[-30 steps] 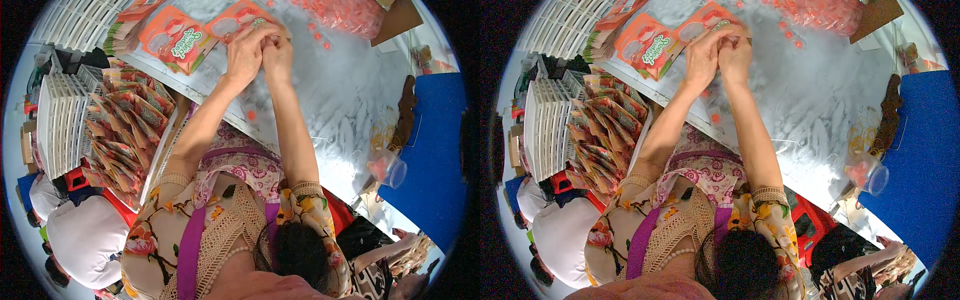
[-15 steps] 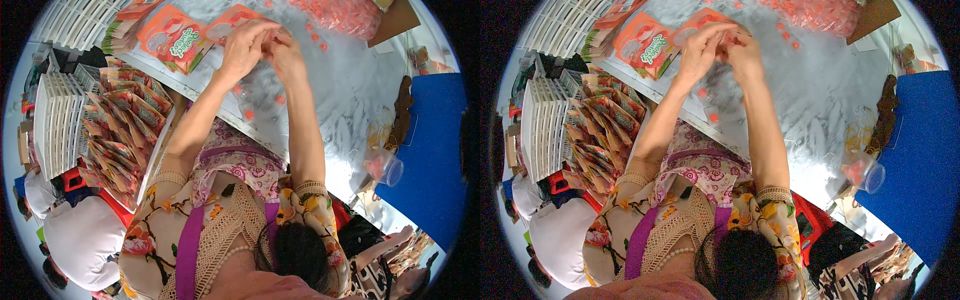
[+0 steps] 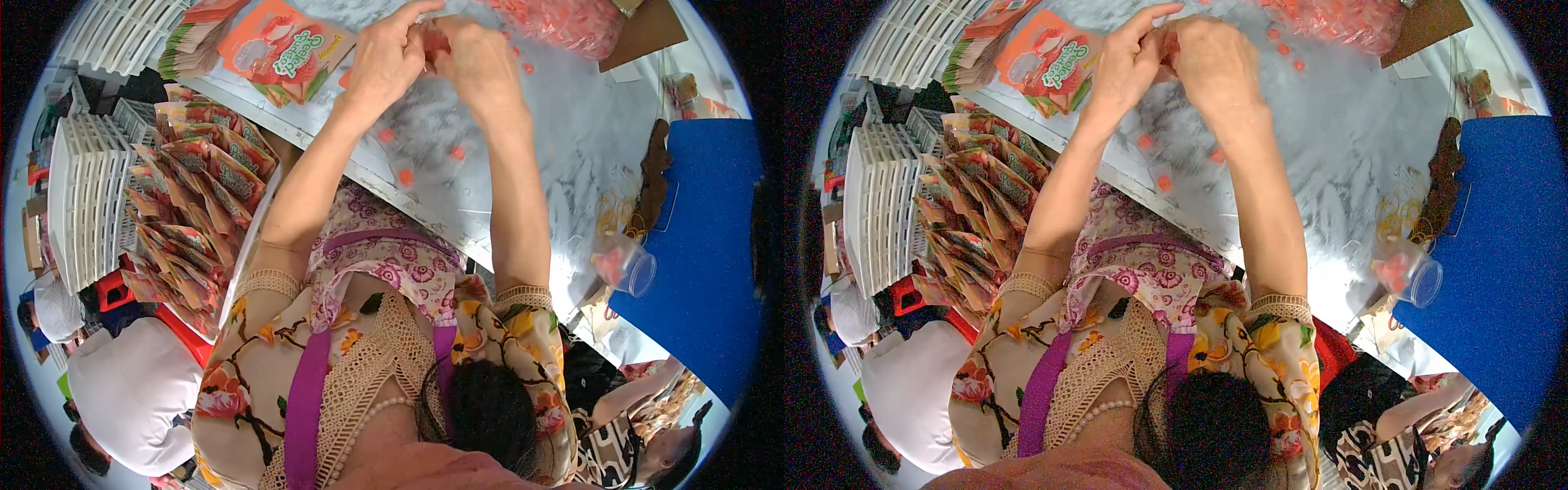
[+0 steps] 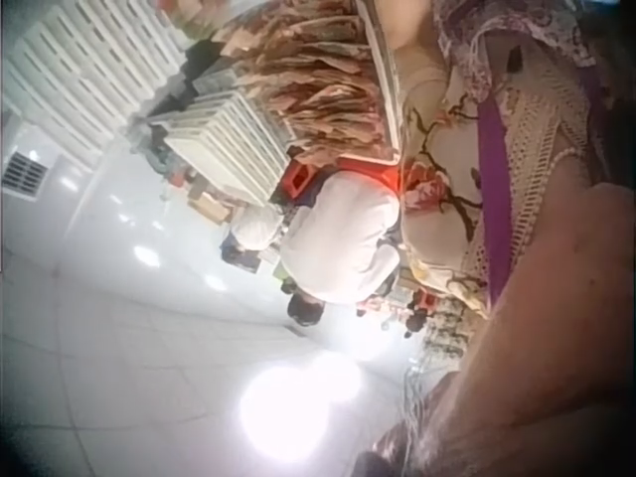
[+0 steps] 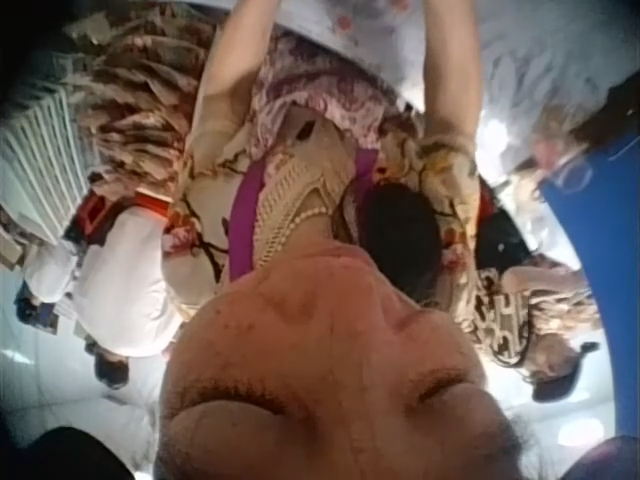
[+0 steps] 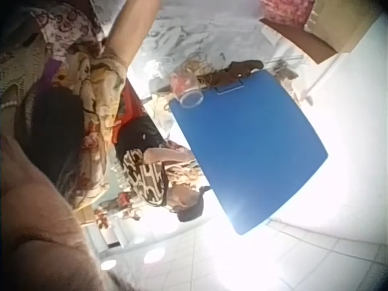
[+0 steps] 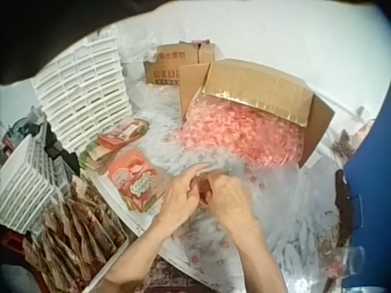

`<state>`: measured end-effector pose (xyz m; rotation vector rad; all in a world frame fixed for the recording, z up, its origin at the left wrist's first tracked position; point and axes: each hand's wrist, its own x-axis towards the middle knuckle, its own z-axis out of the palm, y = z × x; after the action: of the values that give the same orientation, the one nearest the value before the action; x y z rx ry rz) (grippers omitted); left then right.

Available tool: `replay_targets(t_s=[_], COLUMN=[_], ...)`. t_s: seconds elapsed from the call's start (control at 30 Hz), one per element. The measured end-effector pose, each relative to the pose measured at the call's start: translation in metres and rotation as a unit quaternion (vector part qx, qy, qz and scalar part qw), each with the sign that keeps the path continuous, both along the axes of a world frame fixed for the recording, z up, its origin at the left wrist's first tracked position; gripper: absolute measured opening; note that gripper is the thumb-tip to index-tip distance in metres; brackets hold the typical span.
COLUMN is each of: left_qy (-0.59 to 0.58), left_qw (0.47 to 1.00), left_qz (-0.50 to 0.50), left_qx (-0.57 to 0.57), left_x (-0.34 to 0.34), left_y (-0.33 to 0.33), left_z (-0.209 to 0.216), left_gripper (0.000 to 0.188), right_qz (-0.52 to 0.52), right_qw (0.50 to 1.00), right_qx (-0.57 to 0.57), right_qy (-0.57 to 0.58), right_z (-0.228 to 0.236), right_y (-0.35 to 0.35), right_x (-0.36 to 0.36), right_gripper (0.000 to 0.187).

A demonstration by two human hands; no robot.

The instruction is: Packing small red candies into individual plastic pouches at a factory workstation.

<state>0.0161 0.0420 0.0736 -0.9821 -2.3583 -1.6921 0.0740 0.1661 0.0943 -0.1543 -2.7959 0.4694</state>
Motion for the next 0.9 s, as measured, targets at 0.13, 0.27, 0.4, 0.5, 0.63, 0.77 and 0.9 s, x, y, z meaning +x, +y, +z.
replay_targets(t_s=[0.13, 0.27, 0.4, 0.5, 0.63, 0.77, 0.9], left_qy=[-0.234, -0.297, 0.009, 0.055, 0.09, -0.033, -0.039], left_qw=[0.961, 0.927, 0.996, 0.994, 0.985, 0.991, 0.995], left_qz=[-0.083, -0.102, -0.088, -0.089, -0.056, -0.068, -0.051], left_qx=[0.121, 0.203, 0.014, -0.041, -0.135, -0.108, -0.071], left_x=[-0.015, -0.006, -0.044, -0.036, -0.016, -0.009, 0.0], left_y=[-0.013, -0.036, -0.044, -0.05, -0.056, -0.064, -0.057], left_z=[0.001, 0.062, 0.055, 0.077, 0.084, 0.063, 0.045], left_gripper=[0.03, 0.029, 0.029, 0.029, 0.03, 0.03, 0.031], right_qz=[0.002, -0.029, 0.026, 0.079, 0.134, 0.107, -0.051], right_qw=[0.992, 0.954, 0.986, 0.989, 0.984, 0.976, 0.919], right_qx=[-0.101, -0.265, -0.117, -0.063, -0.05, -0.134, -0.346], right_qy=[0.081, 0.136, 0.119, 0.106, 0.105, 0.132, 0.18], right_z=[0.031, -0.03, -0.105, -0.114, -0.121, -0.132, -0.116], right_y=[-0.002, 0.017, -0.027, -0.059, -0.061, -0.05, -0.024], right_x=[0.026, 0.067, 0.092, 0.087, 0.078, 0.079, 0.076], right_gripper=[0.043, 0.063, 0.08, 0.085, 0.044, 0.019, 0.004])
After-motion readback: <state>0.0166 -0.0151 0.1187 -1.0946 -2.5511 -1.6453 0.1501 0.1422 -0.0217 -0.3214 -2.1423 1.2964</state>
